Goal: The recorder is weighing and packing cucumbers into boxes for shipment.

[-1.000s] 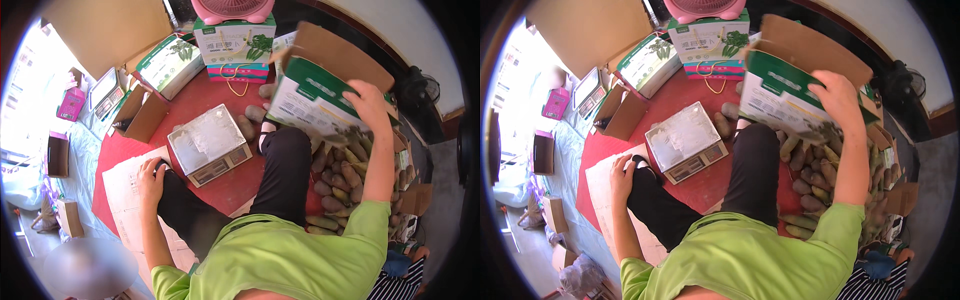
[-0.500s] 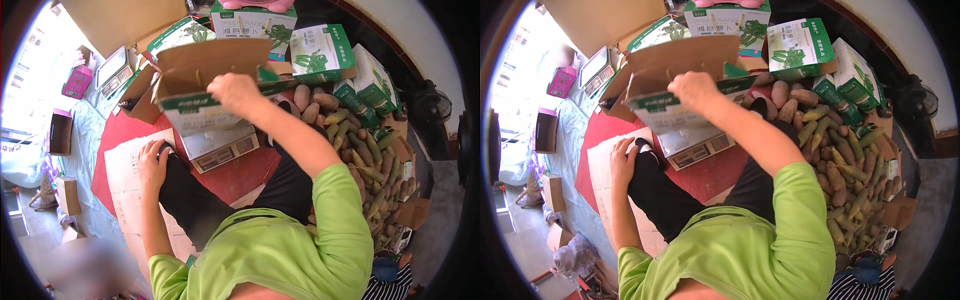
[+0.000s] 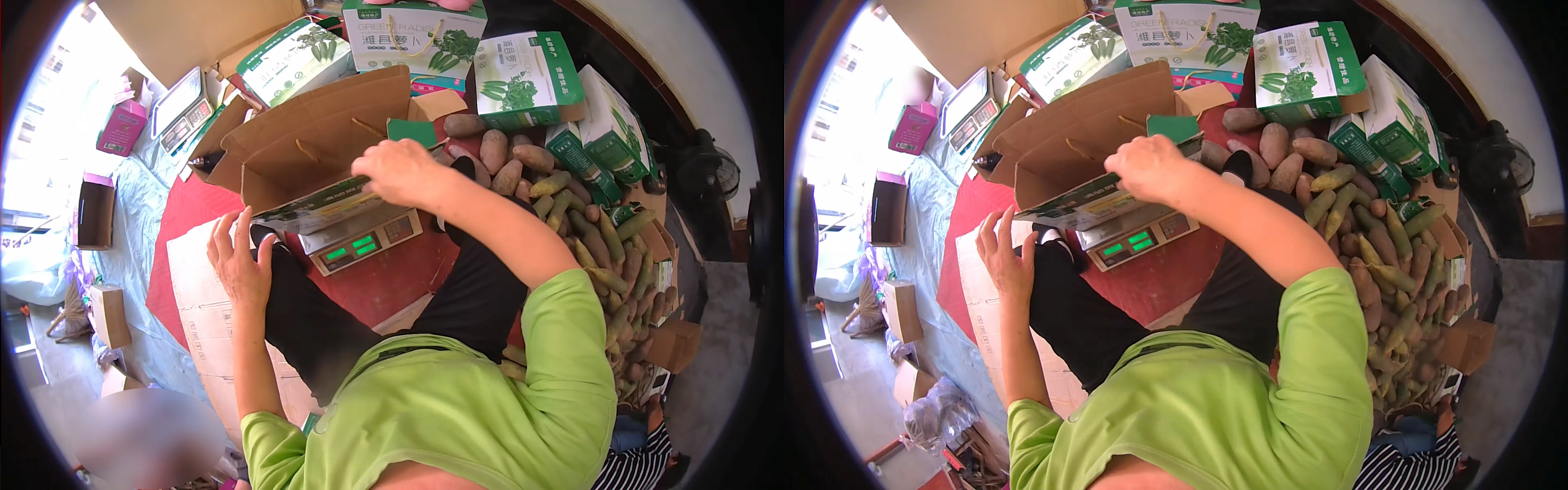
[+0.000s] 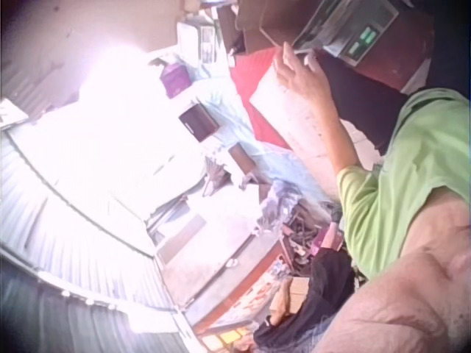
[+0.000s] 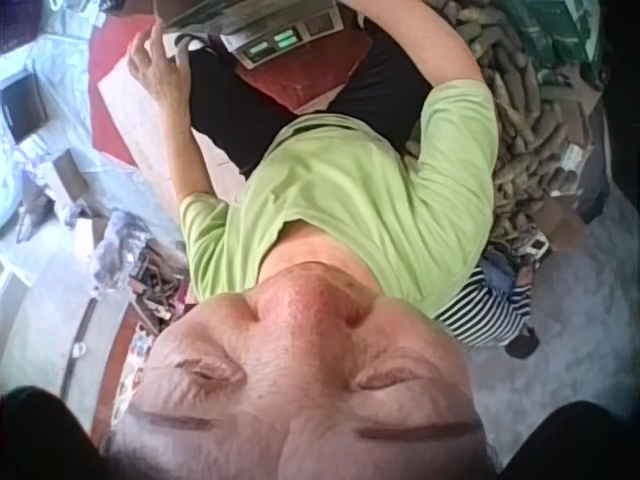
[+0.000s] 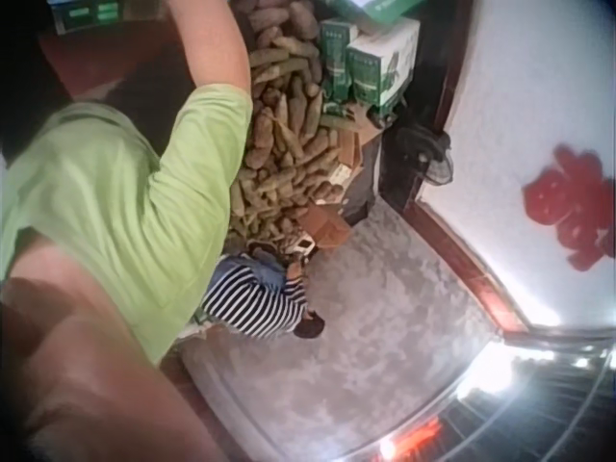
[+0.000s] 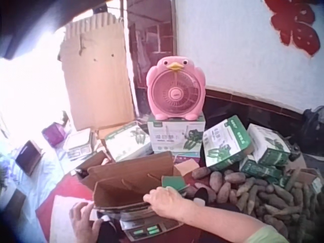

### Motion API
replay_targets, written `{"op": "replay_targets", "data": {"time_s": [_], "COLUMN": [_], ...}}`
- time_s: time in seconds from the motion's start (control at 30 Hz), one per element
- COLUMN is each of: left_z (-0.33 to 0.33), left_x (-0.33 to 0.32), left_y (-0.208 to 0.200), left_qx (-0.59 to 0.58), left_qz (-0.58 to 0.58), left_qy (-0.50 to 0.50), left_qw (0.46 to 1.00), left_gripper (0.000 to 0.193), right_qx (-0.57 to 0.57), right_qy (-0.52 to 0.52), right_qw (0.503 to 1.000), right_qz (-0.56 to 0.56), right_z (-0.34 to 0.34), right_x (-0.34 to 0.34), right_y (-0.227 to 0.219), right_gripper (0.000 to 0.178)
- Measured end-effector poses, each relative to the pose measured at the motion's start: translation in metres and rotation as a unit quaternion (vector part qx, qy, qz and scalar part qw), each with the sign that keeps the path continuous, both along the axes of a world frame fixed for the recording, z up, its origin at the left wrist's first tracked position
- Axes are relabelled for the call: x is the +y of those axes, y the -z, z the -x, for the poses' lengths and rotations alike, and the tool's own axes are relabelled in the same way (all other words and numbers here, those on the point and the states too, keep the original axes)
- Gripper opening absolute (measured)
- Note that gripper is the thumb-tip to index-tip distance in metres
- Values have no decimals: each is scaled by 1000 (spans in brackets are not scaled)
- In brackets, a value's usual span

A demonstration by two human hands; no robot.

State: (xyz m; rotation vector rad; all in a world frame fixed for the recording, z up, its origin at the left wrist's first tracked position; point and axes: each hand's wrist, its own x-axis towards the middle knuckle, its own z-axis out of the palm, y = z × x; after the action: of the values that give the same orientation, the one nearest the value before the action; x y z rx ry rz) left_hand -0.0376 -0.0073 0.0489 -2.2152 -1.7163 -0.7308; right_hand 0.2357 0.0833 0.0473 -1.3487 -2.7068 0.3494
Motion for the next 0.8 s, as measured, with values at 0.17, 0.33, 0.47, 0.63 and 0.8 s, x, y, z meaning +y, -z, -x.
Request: {"op": "replay_targets", "data": {"time_s": [0.17, 0.33, 0.47, 0.63, 0.8], "left_z": [-13, -31, -37, -36, -35], "left_x": [12, 22, 24, 21, 20], "left_y": [0, -1, -1, 2, 4], "left_qx": [23, 44, 52, 46, 43], "left_qz": [55, 121, 170, 189, 176], "left_qy": [22, 21, 45, 57, 46], "left_qw": [998, 992, 983, 979, 982], "left_gripper": [53, 47, 44, 27, 13], "right_qx": [22, 121, -6, -73, -39], "right_qy": [15, 35, 50, 77, 168], "right_qw": [997, 984, 986, 991, 984], "right_qz": [74, 123, 159, 83, 54], "right_z": [-39, -40, -28, -38, -104], "right_x": [9, 34, 41, 33, 21], "right_y": [-10, -8, -4, -10, -26], "right_gripper": [30, 34, 31, 25, 21]}}
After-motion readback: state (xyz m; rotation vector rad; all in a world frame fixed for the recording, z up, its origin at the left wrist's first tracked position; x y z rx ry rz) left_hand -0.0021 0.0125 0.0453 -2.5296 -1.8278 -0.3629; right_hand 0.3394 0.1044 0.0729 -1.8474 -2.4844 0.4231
